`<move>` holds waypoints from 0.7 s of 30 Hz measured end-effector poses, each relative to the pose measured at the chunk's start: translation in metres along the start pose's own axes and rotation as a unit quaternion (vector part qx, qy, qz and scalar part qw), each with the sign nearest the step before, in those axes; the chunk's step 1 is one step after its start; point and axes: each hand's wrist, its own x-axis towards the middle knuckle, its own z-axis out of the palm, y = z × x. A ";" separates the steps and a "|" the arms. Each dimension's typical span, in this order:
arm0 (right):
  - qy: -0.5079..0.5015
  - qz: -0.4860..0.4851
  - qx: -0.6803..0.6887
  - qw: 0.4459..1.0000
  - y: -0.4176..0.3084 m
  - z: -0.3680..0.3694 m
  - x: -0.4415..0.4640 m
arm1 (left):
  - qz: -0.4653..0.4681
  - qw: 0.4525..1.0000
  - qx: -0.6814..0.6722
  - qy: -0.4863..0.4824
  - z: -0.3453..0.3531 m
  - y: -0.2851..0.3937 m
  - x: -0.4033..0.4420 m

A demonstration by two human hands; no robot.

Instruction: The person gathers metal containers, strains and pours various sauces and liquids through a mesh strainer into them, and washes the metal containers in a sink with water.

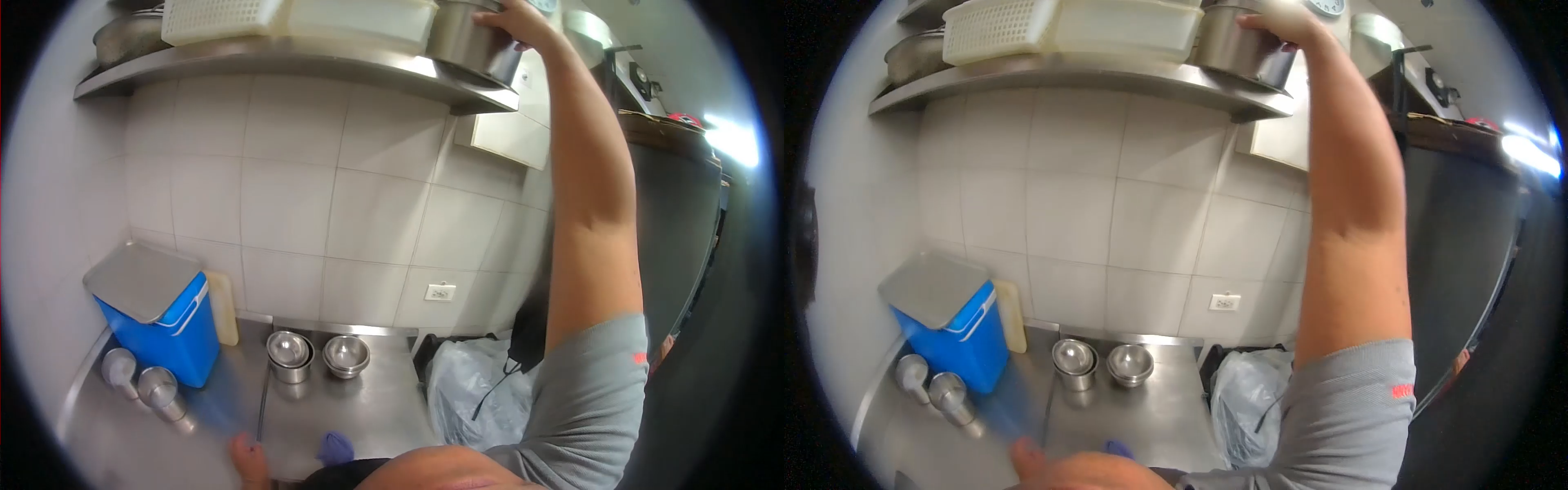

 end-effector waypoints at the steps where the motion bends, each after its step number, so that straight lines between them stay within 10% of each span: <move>1: -0.037 -0.020 0.072 0.997 0.022 -0.004 0.009 | 0.029 0.999 0.032 0.017 -0.001 -0.001 -0.001; 5: 0.006 -0.012 0.193 0.981 0.051 -0.020 -0.047 | 0.120 0.993 -0.019 0.011 -0.005 0.034 -0.002; 9: 0.062 -0.077 0.252 0.963 0.069 -0.024 -0.163 | 0.164 0.938 -0.230 -0.199 -0.008 0.177 0.014; 14: -0.020 -0.116 0.255 0.960 0.074 0.010 -0.356 | 0.062 0.638 -0.568 -0.516 0.013 0.343 0.011; 17: -0.160 -0.140 0.242 0.947 0.055 0.061 -0.511 | -0.043 0.500 -0.585 -0.637 0.081 0.333 0.016; 18: -0.199 -0.102 0.282 0.933 0.052 0.086 -0.571 | -0.073 0.640 -0.482 -0.594 0.092 0.315 -0.007; 21: -0.289 -0.001 0.299 0.909 0.049 0.129 -0.711 | -0.224 0.668 -0.388 -0.594 0.140 0.212 -0.069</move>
